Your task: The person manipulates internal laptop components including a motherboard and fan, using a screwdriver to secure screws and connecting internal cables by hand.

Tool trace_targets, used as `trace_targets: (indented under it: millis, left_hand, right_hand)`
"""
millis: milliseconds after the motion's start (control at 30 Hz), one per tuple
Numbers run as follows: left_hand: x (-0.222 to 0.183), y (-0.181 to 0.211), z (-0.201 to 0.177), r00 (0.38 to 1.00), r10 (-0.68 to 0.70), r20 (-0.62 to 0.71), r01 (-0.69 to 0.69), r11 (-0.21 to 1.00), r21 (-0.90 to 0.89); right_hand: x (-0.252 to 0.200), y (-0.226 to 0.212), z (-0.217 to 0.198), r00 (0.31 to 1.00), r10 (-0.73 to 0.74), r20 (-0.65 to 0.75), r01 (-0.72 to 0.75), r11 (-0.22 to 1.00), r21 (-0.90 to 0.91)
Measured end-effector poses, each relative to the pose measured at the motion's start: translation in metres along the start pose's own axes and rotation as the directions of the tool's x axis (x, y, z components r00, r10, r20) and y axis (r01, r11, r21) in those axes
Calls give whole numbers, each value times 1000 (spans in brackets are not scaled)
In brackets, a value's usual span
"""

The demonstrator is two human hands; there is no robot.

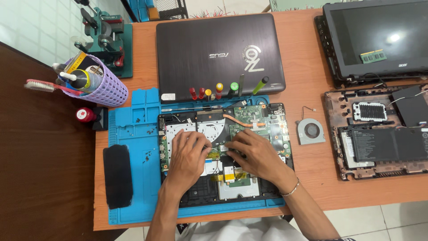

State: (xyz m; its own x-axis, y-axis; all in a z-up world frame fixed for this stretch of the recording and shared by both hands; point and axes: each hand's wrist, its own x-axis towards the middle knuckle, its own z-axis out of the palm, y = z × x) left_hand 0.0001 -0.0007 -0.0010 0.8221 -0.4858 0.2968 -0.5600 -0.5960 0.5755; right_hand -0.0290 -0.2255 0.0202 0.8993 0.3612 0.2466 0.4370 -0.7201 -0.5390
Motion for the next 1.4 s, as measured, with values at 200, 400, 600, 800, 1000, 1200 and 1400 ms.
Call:
trace_targets:
  millis: [200,400,600,800,1000,1200,1400]
  left_hand:
    - [2,-1,-1,1000,-12,9,12,1000,-6]
    - [3,0,-3,1000,-8,-13,8,1000,-4]
    - [6,6,-8,1000,-26,17,27,998,-60]
    - [20,26,9,999,-2,-33,-1,994,-107]
    - [46,54,36,998,-6,64,15,991,-133]
    - [71,83,68,987,139,86,-129,985,-113]
    - [88,112,111,956,262,130,-259,965,-42]
  right_hand:
    - [0,2,0,1000,-7,-10,7,1000,15]
    - [-1,2,-4,1000,-16,-25,17,999,32]
    - [-10,-1,-17,995,51,-81,-49,999,22]
    - [-30,7,-25,940,284,-190,-270,958,96]
    - [-57,18,-44,785,551,-285,-493,832,254]
    - [-85,36,-67,643,561,-521,-601,791,110]
    - [-100,50,-76,453,808,-377,-777,565,278]
